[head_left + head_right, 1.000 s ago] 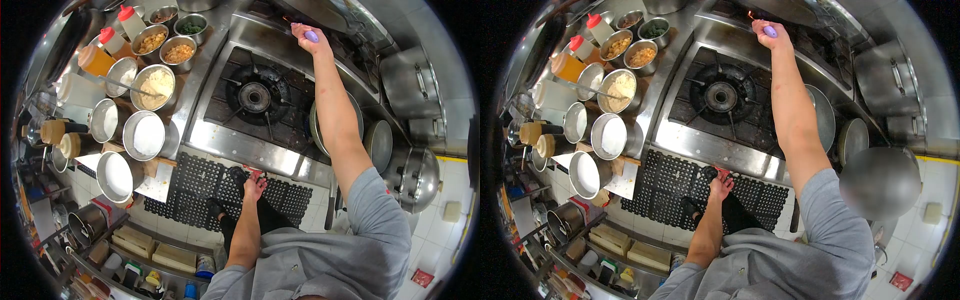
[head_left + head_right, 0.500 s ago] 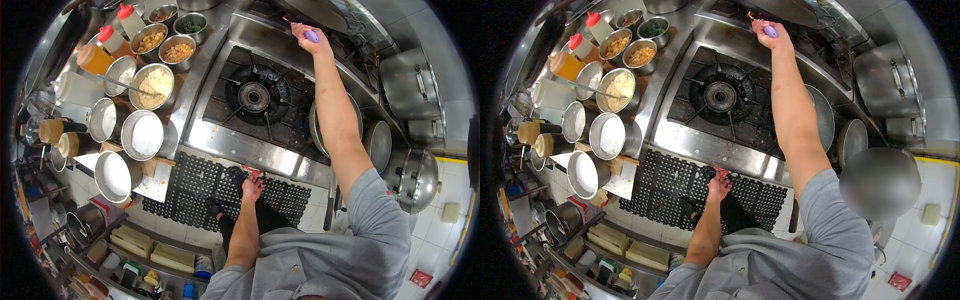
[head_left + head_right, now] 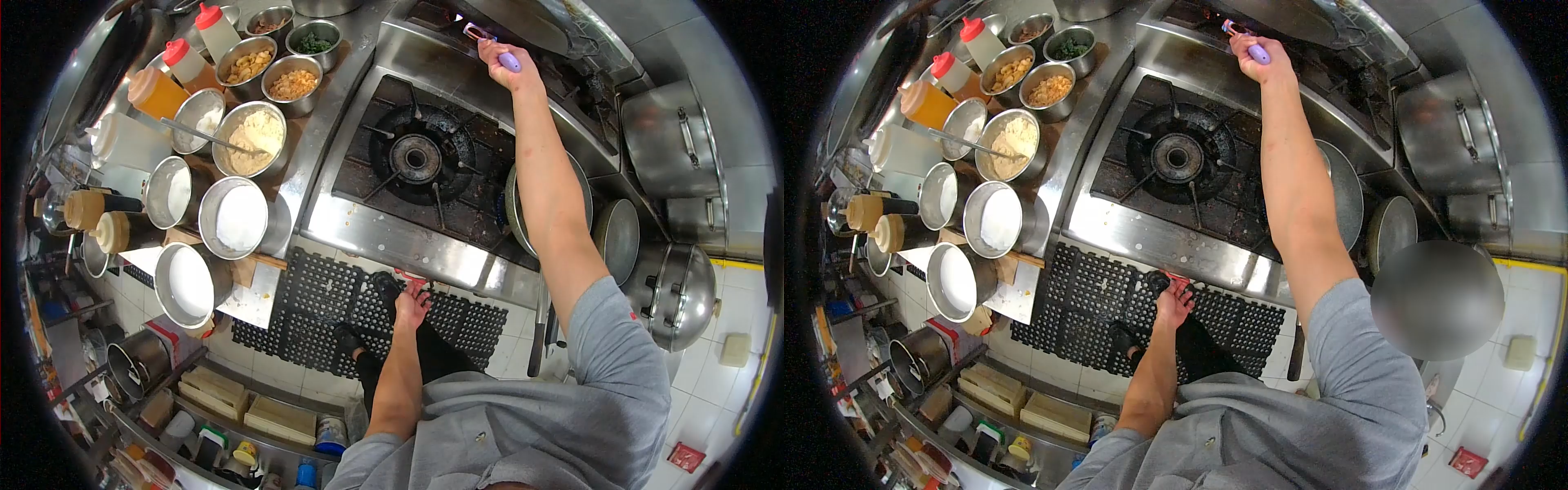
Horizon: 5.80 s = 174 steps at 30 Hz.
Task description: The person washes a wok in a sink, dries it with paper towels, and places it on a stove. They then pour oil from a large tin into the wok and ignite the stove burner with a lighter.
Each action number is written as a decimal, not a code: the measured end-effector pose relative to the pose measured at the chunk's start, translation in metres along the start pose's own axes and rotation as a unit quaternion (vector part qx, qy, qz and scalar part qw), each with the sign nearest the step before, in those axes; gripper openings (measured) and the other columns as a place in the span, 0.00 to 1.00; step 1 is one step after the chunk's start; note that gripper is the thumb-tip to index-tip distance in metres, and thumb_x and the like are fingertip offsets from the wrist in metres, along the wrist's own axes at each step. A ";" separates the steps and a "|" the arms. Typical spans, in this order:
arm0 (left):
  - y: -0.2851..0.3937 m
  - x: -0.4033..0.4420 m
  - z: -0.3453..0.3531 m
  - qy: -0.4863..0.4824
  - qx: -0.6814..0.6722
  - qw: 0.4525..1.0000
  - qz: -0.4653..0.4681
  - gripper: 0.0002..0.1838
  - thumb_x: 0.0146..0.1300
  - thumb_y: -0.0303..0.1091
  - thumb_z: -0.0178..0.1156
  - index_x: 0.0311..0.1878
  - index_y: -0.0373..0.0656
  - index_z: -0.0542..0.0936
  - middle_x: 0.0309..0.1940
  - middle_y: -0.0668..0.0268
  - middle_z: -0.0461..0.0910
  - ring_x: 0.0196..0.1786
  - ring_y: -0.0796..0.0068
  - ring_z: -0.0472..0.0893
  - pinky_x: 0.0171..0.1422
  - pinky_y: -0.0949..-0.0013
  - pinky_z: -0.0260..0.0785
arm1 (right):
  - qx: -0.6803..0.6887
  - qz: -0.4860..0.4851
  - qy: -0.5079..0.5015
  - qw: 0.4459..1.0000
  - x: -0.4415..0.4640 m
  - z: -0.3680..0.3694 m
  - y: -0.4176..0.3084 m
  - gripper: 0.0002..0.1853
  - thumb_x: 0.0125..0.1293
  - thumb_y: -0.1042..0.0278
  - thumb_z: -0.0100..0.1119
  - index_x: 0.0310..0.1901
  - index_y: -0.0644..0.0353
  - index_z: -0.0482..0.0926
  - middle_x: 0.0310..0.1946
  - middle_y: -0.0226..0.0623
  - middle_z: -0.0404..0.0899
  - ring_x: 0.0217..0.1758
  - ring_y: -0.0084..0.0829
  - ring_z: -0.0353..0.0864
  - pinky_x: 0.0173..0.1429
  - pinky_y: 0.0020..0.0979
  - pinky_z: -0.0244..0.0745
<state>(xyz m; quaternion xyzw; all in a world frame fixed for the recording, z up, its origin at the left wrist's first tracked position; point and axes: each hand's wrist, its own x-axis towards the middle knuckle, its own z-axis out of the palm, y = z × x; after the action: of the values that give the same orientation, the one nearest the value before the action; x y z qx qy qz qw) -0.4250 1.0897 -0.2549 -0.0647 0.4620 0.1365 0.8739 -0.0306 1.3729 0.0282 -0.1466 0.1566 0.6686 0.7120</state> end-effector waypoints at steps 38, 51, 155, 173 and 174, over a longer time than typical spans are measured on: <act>0.005 -0.235 -0.431 0.342 0.427 0.826 0.137 0.11 0.55 0.35 0.58 0.30 0.36 0.72 0.14 0.62 0.74 0.15 0.73 0.75 0.19 0.69 0.67 | -0.280 -0.226 0.349 0.865 -0.195 -0.428 0.328 0.16 0.68 0.61 0.47 0.48 0.65 0.69 0.46 0.45 0.75 0.48 0.37 0.77 0.52 0.33 0.75; -0.005 -0.204 -0.412 0.302 0.436 0.836 0.142 0.10 0.54 0.34 0.58 0.29 0.35 0.73 0.15 0.63 0.75 0.16 0.73 0.75 0.20 0.70 0.67 | -0.312 -0.300 0.400 0.808 -0.176 -0.439 0.326 0.10 0.65 0.73 0.51 0.43 0.72 0.70 0.36 0.49 0.77 0.36 0.39 0.81 0.41 0.34 0.82; -0.130 -0.661 -0.544 0.340 -0.035 0.697 0.631 0.23 0.69 0.41 0.43 0.62 0.38 0.65 0.62 0.58 0.64 0.64 0.68 0.64 0.69 0.65 0.54 | -0.958 0.131 -0.128 0.221 -0.538 -0.427 0.346 0.17 0.66 0.58 0.44 0.43 0.62 0.77 0.37 0.50 0.79 0.42 0.48 0.78 0.47 0.37 0.70; -0.087 -0.671 -0.386 0.525 0.156 0.433 0.716 0.16 0.60 0.33 0.49 0.46 0.30 0.73 0.41 0.56 0.76 0.42 0.66 0.76 0.45 0.69 0.70 | -0.456 -0.164 0.151 0.861 -0.574 -0.297 0.279 0.27 0.64 0.46 0.50 0.49 0.66 0.71 0.41 0.44 0.79 0.41 0.34 0.80 0.46 0.35 0.76; -0.086 -0.659 -0.376 0.490 0.144 0.470 0.720 0.16 0.60 0.33 0.49 0.45 0.30 0.74 0.39 0.56 0.76 0.40 0.66 0.77 0.44 0.70 0.71 | -0.377 -0.185 0.170 0.891 -0.550 -0.280 0.274 0.25 0.65 0.48 0.50 0.49 0.67 0.71 0.41 0.44 0.78 0.41 0.34 0.80 0.45 0.34 0.77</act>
<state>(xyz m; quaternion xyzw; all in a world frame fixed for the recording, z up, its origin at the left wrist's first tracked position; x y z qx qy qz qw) -1.0494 0.8004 0.0751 0.3608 0.7116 0.5951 0.0959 -0.3424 0.7747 0.0043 -0.5421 -0.0185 0.4981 0.6765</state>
